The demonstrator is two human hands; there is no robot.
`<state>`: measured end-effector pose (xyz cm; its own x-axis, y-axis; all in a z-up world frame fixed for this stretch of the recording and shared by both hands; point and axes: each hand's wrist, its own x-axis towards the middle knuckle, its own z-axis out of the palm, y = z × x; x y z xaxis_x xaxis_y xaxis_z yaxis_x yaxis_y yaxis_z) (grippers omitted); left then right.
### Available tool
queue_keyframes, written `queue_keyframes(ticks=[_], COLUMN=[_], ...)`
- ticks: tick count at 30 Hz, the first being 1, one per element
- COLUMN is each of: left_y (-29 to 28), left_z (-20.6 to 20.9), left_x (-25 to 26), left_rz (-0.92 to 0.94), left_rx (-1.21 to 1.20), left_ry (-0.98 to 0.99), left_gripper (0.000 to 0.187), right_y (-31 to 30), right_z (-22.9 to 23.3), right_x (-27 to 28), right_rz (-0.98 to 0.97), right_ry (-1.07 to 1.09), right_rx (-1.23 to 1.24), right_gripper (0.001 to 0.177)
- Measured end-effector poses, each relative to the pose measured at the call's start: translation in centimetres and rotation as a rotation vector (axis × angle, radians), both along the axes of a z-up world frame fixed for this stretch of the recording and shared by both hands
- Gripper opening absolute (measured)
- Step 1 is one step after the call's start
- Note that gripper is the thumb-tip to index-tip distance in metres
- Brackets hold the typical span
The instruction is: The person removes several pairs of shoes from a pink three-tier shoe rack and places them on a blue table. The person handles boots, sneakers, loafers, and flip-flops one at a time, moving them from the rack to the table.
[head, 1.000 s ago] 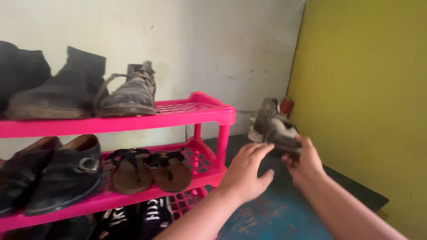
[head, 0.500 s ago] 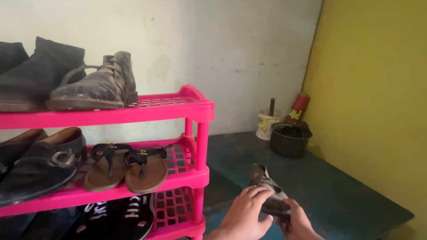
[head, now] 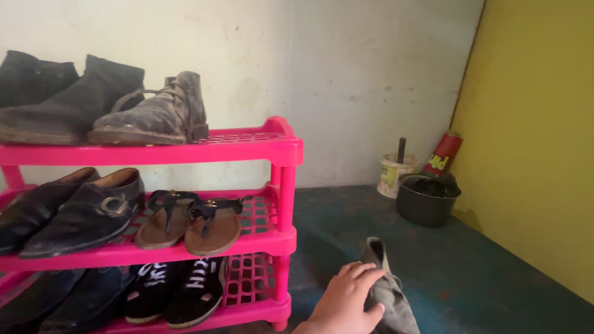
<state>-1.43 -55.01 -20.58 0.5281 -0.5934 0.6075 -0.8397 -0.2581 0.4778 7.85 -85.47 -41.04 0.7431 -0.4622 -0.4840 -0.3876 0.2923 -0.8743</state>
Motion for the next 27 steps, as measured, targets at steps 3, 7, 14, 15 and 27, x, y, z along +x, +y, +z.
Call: queue_keyframes(ticks=[3,7,14,15,27], left_y=[0.4,1.7,4.5,5.1,15.4], left_z=[0.3,1.2,5.3,6.1,17.9], left_x=[-0.7,-1.5,-0.8,-0.5,-0.8], left_rz=[0.034,0.048,0.117,0.135,0.297], left_rx=[0.000,-0.024,-0.081,-0.082,-0.158], left_ry=[0.012,-0.051,-0.197,-0.222,-0.489], left_gripper=[0.062,0.060,0.058,0.058,0.062], right_y=[1.3,2.0,9.0,10.2,26.0], right_z=[1.0,1.2,12.2,14.7,38.4], right_x=[-0.3,0.0,-4.0,-4.0,-7.0], right_rz=[0.012,0.013,-0.042,-0.063,0.122], right_ry=[0.058,0.131,0.069,0.011,-0.789], right_rx=[-0.122,-0.301,-0.192,-0.098,-0.249], right_gripper=[0.031,0.029,0.026,0.026,0.026])
